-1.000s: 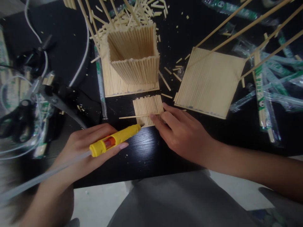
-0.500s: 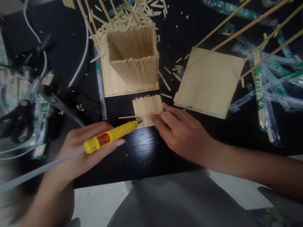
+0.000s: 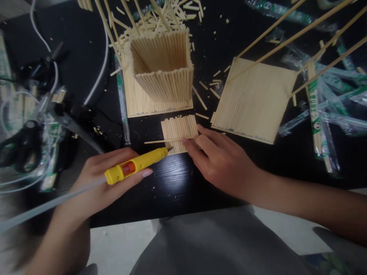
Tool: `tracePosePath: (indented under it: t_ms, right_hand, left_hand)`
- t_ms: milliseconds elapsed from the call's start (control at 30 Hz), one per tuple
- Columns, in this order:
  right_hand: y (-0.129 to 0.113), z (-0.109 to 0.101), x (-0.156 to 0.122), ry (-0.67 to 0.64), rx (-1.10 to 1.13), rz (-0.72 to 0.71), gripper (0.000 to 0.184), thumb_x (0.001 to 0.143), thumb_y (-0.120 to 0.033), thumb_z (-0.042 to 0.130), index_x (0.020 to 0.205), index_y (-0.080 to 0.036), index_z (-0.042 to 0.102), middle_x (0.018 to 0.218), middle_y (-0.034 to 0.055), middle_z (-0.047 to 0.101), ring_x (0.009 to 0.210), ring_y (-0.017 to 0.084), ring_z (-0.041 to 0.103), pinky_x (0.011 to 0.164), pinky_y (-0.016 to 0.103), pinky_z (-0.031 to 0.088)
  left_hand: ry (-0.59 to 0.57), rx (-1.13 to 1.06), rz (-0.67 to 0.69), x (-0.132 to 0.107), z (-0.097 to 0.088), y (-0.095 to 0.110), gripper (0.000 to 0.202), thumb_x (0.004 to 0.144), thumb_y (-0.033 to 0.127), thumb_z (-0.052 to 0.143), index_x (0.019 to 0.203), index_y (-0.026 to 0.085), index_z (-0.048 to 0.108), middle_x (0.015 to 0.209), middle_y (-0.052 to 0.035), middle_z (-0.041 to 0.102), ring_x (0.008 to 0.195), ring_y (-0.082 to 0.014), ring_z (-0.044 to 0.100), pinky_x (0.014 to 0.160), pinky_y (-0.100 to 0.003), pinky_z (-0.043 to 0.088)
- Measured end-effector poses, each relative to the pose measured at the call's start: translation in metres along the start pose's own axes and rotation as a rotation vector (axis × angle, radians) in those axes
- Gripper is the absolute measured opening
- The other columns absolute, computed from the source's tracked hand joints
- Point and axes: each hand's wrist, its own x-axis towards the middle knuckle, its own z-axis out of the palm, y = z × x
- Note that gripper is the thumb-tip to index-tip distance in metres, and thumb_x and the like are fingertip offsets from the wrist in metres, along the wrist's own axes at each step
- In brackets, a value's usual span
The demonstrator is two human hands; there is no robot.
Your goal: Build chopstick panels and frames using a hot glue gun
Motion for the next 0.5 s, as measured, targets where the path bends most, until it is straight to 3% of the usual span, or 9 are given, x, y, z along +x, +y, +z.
tracePosePath:
  t_ms: [500]
  right_hand:
    - [0.0000, -0.0007, 0.0017, 0.018, 0.019, 0.001, 0.031, 0.099, -0.006, 0.065, 0.129, 0.001, 0.071, 0.101, 0.0140, 0.078, 0.114, 0.035, 0.075, 0.095, 0.043, 0.066]
  left_hand:
    - [0.014, 0.051, 0.018, 0.0060, 0.0011, -0.0016, 0.022, 0.101, 0.043, 0.065, 0.090, 0.025, 0.060, 0.078, 0.0020, 0.064, 0.058, -0.0132, 0.062, 0.050, -0.030, 0.046]
